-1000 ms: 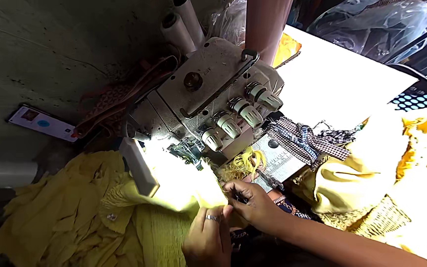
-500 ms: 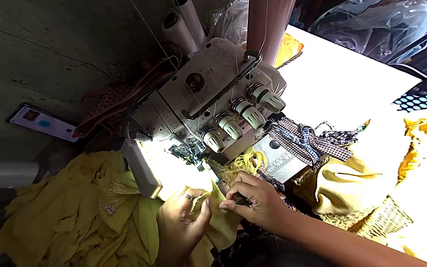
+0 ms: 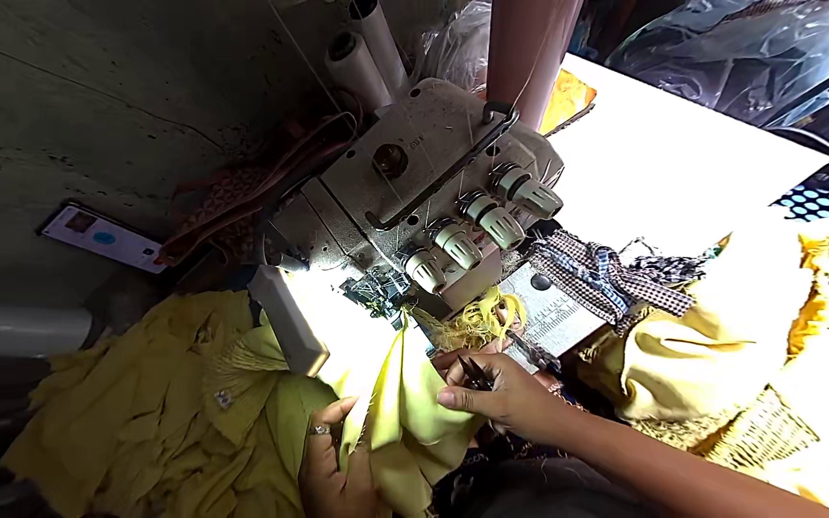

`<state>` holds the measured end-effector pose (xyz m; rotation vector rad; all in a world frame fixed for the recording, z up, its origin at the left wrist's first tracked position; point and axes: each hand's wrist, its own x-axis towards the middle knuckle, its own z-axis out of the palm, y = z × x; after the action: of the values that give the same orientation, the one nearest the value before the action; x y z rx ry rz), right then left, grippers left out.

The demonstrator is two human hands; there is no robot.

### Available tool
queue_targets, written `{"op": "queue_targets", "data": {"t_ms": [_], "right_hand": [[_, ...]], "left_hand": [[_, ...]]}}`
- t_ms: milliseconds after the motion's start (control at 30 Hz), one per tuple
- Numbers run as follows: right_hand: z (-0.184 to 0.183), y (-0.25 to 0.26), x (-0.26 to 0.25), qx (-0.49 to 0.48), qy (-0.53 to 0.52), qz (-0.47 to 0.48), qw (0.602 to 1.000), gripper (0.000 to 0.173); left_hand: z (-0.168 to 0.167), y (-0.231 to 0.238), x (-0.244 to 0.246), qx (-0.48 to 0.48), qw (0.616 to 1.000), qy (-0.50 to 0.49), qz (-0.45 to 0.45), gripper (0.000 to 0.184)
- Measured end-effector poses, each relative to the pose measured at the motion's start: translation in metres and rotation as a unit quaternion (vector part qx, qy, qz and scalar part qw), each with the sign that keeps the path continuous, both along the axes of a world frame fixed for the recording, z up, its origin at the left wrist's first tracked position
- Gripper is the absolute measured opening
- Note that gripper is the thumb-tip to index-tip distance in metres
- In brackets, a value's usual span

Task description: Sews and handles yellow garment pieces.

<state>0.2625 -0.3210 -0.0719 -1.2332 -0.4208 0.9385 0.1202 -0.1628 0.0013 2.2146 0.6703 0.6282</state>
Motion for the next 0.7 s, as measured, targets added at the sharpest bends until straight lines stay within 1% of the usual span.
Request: {"op": "queue_targets", "data": {"t_ms": [67, 100, 133, 200, 267, 300, 367, 467, 533, 600, 700], "right_hand": [[0.001, 0.002, 0.003, 0.013, 0.029, 0.036, 0.999, 0.013], [0.002, 0.003, 0.003, 0.033, 0.018, 0.037, 0.999, 0.012], [0.003, 0.003, 0.001, 0.060, -0.018, 0.022, 0.998, 0.011], [0.004, 0.003, -0.003, 0.114, -0.143, -0.032, 0.983, 0.017], [0.005, 0.001, -0.005, 0.123, -0.248, -0.086, 0.957, 0.023], [0.003, 0.000, -0.006, 0.116, -0.268, -0.101, 0.951, 0.024], [-0.003, 0.000, -0.008, 0.101, -0.245, -0.117, 0.957, 0.023], [-0.009, 0.000, -0.014, 0.112, -0.169, -0.141, 0.969, 0.018], [-0.008, 0.000, -0.017, 0.124, -0.177, -0.151, 0.965, 0.016], [-0.005, -0.001, -0.017, 0.137, -0.206, -0.157, 0.956, 0.017], [0.000, 0.003, -0.012, 0.143, -0.216, -0.168, 0.951, 0.017]], "left_hand": [[0.000, 0.001, -0.002, 0.003, 0.999, -0.014, 0.028, 0.015], [-0.001, 0.003, -0.002, 0.015, 0.999, -0.023, 0.038, 0.014], [-0.001, 0.006, -0.002, 0.030, 0.998, -0.032, 0.040, 0.016], [0.001, 0.009, 0.000, 0.044, 0.997, -0.047, 0.041, 0.020], [0.004, 0.007, 0.003, 0.048, 0.996, -0.057, 0.042, 0.023], [0.007, 0.005, 0.004, 0.049, 0.996, -0.062, 0.041, 0.024], [0.014, -0.002, 0.006, 0.053, 0.996, -0.072, 0.016, 0.021], [0.026, -0.020, 0.003, 0.060, 0.993, -0.041, -0.089, 0.023], [0.026, -0.038, 0.007, 0.084, 0.988, -0.003, -0.130, 0.025], [0.018, -0.051, 0.014, 0.117, 0.984, 0.022, -0.130, 0.021], [0.006, -0.061, 0.027, 0.181, 0.978, 0.041, -0.096, 0.020]]}}
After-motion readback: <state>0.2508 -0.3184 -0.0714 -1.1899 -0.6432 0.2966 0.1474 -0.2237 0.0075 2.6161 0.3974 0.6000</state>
